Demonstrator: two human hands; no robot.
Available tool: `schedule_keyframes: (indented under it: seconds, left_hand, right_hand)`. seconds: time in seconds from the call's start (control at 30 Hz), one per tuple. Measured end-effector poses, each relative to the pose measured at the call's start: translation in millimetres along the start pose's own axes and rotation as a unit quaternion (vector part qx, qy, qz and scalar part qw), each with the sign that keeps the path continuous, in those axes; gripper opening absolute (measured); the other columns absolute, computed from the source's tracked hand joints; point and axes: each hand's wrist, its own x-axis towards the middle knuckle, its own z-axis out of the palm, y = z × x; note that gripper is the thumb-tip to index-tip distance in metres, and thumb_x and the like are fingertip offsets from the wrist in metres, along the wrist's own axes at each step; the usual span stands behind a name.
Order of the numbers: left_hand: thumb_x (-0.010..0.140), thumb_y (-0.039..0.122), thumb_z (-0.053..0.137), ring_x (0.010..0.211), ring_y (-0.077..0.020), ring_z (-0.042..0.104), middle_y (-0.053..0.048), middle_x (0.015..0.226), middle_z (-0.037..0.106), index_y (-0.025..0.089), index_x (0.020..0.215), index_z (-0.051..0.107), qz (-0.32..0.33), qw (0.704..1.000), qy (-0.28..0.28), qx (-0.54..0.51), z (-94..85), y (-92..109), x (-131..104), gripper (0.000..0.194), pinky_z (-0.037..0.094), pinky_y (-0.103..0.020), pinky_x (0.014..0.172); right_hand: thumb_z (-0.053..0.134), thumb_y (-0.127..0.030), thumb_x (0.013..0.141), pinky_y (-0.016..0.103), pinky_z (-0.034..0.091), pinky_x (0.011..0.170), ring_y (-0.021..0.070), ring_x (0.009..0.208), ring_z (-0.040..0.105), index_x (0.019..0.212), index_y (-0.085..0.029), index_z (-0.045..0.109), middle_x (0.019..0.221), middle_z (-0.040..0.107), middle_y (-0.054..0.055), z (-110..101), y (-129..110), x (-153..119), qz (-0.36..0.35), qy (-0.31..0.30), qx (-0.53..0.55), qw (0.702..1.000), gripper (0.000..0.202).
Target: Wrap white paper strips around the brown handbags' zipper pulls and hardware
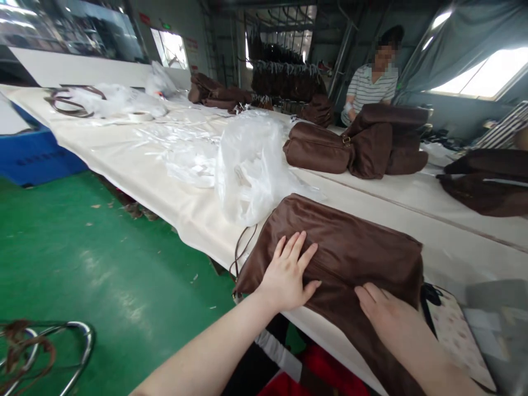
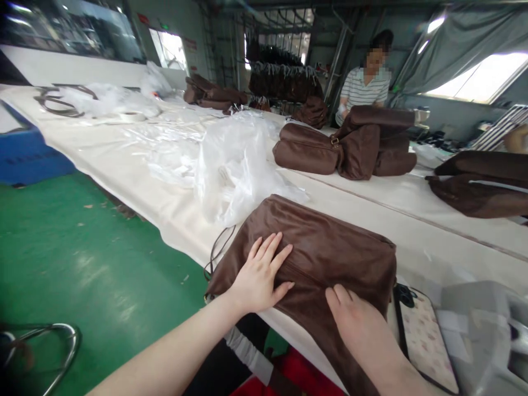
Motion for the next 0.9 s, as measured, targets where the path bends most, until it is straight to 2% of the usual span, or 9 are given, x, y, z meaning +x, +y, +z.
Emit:
schedule_keyframes:
  seconds: [0.1, 0.17, 0.27, 0.37, 0.47, 0.53, 0.7, 0.8, 0.9]
  left_hand:
    - [0.080, 0.051, 0.059, 0.145, -0.0309, 0.015, -0.012, 0.158, 0.017, 0.020, 0.146, 0.033, -0.005, 1.000, 0.004, -0.018, -0.1, 1, -1, 0.077, 0.009, -0.051, 0.118]
    - [0.079, 0.048, 0.061, 0.145, -0.0311, 0.015, -0.012, 0.158, 0.017, 0.020, 0.145, 0.035, -0.008, 0.999, 0.008, -0.033, -0.3, 2, -2, 0.076, 0.008, -0.052, 0.118]
    - [0.078, 0.043, 0.065, 0.144, -0.0307, 0.016, -0.011, 0.158, 0.019, 0.020, 0.143, 0.038, -0.005, 0.998, 0.013, -0.062, -1.6, 0, -3, 0.074, 0.009, -0.052, 0.118]
    - [0.084, 0.041, 0.060, 0.143, -0.0282, 0.023, -0.012, 0.154, 0.029, 0.020, 0.138, 0.045, 0.022, 0.992, 0.009, -0.121, -9.0, -13, -4, 0.060, 0.017, -0.051, 0.118]
    - [0.094, 0.035, 0.047, 0.136, -0.0231, 0.039, -0.013, 0.144, 0.045, 0.018, 0.132, 0.052, 0.025, 0.983, 0.014, -0.180, -24.9, -36, -11, 0.042, 0.031, -0.044, 0.114]
    - [0.096, 0.032, 0.042, 0.131, -0.0218, 0.045, -0.013, 0.140, 0.050, 0.017, 0.130, 0.053, -0.007, 0.985, 0.029, -0.169, -36.6, -53, -23, 0.038, 0.036, -0.043, 0.112]
    - [0.096, 0.033, 0.039, 0.134, -0.0231, 0.042, -0.009, 0.145, 0.045, 0.020, 0.133, 0.051, -0.107, 0.989, 0.048, -0.086, -49.9, -81, -81, 0.041, 0.034, -0.043, 0.113]
    - [0.095, 0.036, 0.039, 0.122, -0.0232, 0.054, -0.009, 0.131, 0.059, 0.019, 0.118, 0.062, -0.173, 0.977, 0.070, -0.104, -47.9, -84, -109, 0.037, 0.041, -0.040, 0.107]
    - [0.092, 0.043, 0.043, 0.101, -0.0230, 0.065, -0.008, 0.107, 0.070, 0.018, 0.108, 0.065, -0.250, 0.953, 0.060, -0.162, -44.5, -78, -112, 0.037, 0.050, -0.037, 0.094]
  right_hand:
    - [0.039, -0.008, 0.090, 0.031, 0.046, 0.063, 0.0175, 0.068, 0.059, 0.097, -0.018, 0.059, 0.084, 0.061, 0.006, 4, -3, -1, 0.032, 0.013, 0.025, 0.999, 0.024]
    - [0.038, -0.020, 0.095, 0.032, 0.049, 0.070, 0.0184, 0.073, 0.061, 0.099, -0.018, 0.058, 0.088, 0.062, 0.007, 5, -11, -3, 0.072, 0.040, 0.052, 0.995, 0.020]
    - [0.036, -0.036, 0.097, 0.038, 0.050, 0.081, 0.0237, 0.088, 0.062, 0.111, -0.014, 0.055, 0.100, 0.062, 0.013, 7, -30, -12, 0.136, 0.082, 0.078, 0.984, 0.032]
    - [0.034, -0.035, 0.097, 0.044, 0.047, 0.089, 0.0273, 0.097, 0.059, 0.129, -0.011, 0.047, 0.115, 0.059, 0.017, 8, -48, -25, 0.160, 0.087, 0.090, 0.979, 0.042]
    - [0.036, -0.032, 0.095, 0.045, 0.045, 0.092, 0.0278, 0.100, 0.057, 0.133, -0.013, 0.045, 0.123, 0.056, 0.016, 6, -57, -33, 0.168, 0.081, 0.106, 0.977, 0.043]
    - [0.039, -0.031, 0.095, 0.045, 0.044, 0.092, 0.0281, 0.101, 0.056, 0.133, -0.013, 0.046, 0.124, 0.056, 0.015, 5, -58, -35, 0.179, 0.078, 0.112, 0.974, 0.043]
    - [0.041, -0.029, 0.094, 0.044, 0.045, 0.092, 0.0280, 0.102, 0.056, 0.132, -0.012, 0.048, 0.126, 0.057, 0.015, 5, -58, -36, 0.194, 0.071, 0.115, 0.972, 0.042]
    - [0.043, -0.029, 0.094, 0.044, 0.045, 0.092, 0.0278, 0.103, 0.056, 0.133, -0.012, 0.048, 0.126, 0.057, 0.014, 7, -61, -36, 0.197, 0.072, 0.122, 0.970, 0.043]
    - [0.044, -0.028, 0.094, 0.044, 0.045, 0.092, 0.0280, 0.104, 0.056, 0.132, -0.013, 0.049, 0.126, 0.058, 0.014, 7, -62, -35, 0.207, 0.079, 0.127, 0.967, 0.042]
